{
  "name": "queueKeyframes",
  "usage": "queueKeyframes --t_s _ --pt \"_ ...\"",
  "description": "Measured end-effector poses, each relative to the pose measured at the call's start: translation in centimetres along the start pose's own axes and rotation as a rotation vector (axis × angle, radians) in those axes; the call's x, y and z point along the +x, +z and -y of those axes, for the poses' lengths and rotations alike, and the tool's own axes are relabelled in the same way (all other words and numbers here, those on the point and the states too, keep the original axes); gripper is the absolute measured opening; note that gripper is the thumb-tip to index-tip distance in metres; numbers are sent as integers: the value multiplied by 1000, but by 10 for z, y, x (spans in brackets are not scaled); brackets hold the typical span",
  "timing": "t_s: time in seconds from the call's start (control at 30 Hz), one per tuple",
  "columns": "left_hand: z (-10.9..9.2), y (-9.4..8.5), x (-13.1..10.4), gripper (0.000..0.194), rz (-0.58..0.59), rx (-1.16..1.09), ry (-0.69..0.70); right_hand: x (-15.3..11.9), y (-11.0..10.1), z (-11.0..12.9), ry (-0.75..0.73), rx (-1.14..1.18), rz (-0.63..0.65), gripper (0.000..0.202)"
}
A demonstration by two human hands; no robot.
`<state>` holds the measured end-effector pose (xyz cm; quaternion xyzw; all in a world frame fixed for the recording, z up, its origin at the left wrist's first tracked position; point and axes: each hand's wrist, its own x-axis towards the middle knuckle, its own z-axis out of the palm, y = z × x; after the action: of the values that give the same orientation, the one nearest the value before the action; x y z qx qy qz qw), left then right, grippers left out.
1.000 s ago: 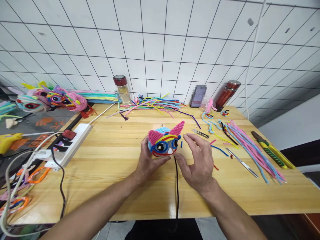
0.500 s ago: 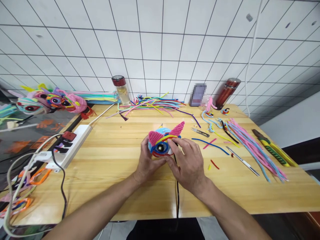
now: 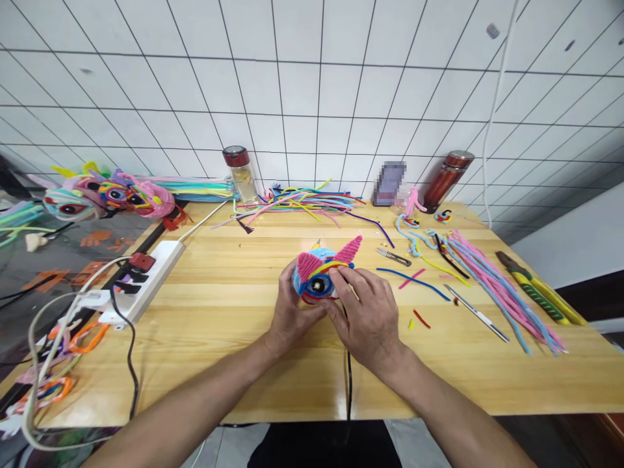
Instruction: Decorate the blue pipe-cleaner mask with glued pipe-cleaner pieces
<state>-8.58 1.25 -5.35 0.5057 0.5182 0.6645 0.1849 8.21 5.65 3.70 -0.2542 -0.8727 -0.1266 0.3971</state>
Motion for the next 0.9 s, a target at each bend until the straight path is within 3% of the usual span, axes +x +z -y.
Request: queueKeyframes --t_s 0.17,0.9 --pt "-1 1 2 103 12 -50 -61 -2 3 0 16 -9 35 43" --pt "-1 4 4 101 -15 -49 -92 -2 14 0 34 1 18 39"
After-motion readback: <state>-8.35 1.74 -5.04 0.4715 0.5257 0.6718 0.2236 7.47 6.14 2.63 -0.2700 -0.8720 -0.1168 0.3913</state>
